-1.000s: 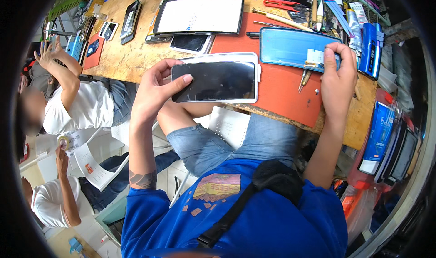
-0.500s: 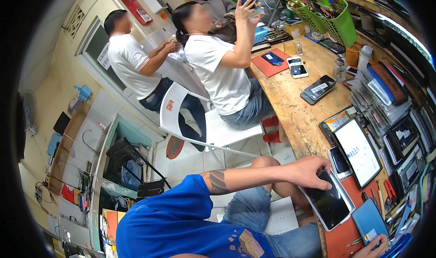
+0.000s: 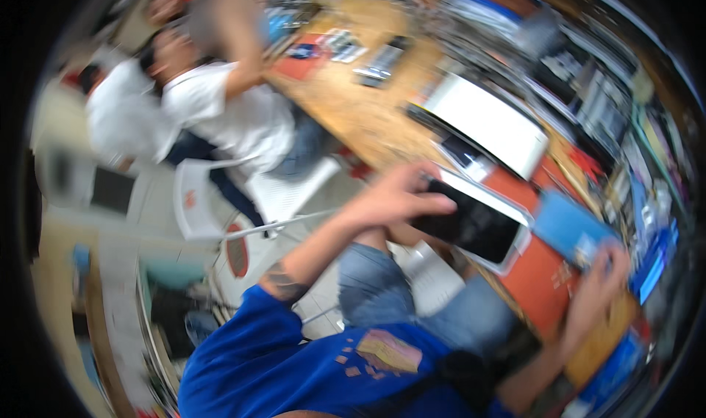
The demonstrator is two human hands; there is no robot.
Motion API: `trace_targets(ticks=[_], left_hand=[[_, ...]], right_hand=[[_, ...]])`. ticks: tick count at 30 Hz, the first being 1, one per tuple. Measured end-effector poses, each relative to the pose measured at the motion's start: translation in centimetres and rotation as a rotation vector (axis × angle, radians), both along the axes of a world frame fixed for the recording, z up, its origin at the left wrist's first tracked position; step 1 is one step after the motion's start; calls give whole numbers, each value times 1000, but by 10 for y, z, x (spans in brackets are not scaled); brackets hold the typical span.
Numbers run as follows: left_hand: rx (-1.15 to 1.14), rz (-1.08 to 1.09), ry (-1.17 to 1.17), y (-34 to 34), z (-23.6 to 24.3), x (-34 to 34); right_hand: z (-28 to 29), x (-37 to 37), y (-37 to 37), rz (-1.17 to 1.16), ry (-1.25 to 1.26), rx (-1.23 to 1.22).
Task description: The person disassembles a white smartphone, removes the back cover, and applies tape to the battery area. They then handle several other phones and components on the workbench, using a marker to label parts and a screwdriver to manipulate screws. The person continues to open and close phone cases and organize components throughout the clip.
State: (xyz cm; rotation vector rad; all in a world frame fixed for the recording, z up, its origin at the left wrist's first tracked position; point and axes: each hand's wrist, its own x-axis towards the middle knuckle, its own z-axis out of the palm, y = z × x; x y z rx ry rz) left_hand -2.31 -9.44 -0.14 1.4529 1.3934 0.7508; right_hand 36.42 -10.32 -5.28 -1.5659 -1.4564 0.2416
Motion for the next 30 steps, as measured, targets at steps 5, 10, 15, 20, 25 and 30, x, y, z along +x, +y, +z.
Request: trace_targets(ticks=[5, 10, 15, 20, 25, 30], left_hand=[[-17, 47, -128, 1, 9, 14], [193, 12, 476, 6, 30, 22], [345, -158, 609, -2, 30, 24], [353, -334, 668, -16, 39, 24], [340, -430, 817, -15, 44, 28], [477, -419, 775, 21, 50, 21]], right_hand=[[20, -16, -7, -54, -79, -33], [35, -30, -4, -73, -27, -54], [31, -29, -3, -84, -30, -94], [26, -25, -2, -73, -63, -79], [28, -25, 0, -78, -48, -107], [27, -25, -1, -78, -34, -101]])
